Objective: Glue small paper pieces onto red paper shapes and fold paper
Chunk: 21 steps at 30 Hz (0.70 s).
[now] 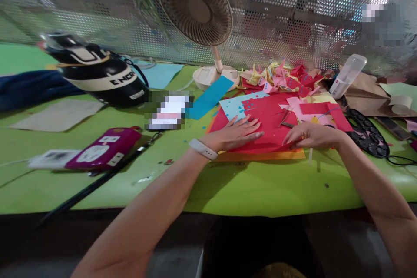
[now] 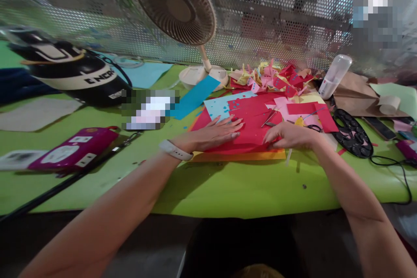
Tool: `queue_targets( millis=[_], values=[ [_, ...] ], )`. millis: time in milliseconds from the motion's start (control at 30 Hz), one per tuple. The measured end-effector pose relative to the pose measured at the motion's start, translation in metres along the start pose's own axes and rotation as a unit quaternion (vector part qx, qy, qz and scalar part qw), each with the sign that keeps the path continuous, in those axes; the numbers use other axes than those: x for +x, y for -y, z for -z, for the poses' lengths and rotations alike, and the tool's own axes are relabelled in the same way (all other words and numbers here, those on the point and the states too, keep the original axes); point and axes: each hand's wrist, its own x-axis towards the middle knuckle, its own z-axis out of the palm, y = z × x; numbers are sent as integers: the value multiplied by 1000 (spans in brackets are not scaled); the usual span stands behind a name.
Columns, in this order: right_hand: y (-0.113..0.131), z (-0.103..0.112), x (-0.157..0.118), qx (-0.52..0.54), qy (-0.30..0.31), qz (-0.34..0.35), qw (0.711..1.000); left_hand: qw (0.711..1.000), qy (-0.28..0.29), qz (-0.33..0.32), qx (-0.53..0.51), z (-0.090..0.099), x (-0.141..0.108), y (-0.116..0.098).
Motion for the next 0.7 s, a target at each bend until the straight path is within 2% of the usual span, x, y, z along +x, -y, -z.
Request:
queue_targets(
  millis=[167,300,400,500,567,600,667,700],
  values=[
    [10,3,-4,50,70,-7,996,1000,4,17,5,0,1,5],
    [19,6,-5,52,100,7,994,1000,-21,4,2,6,-1,1],
    [20,5,-4,91,48,-12,995,997,-81,-2,-7,10,0,1],
    [16,2,-1,130,-92,-44,986,976,-214,-11,-40,16,0,1],
    [10,1,3,152,-220,-49,962,938,-334,-8,-90,23,-3,0],
    [6,2,5,162,-290,-47,942,910,-396,-3,-124,27,-5,-1],
    [-1,5,7,165,-425,-38,889,789,-574,47,-217,35,-10,-3],
    [-3,7,7,157,-490,-30,857,736,-633,58,-233,38,-13,-5]
  ],
)
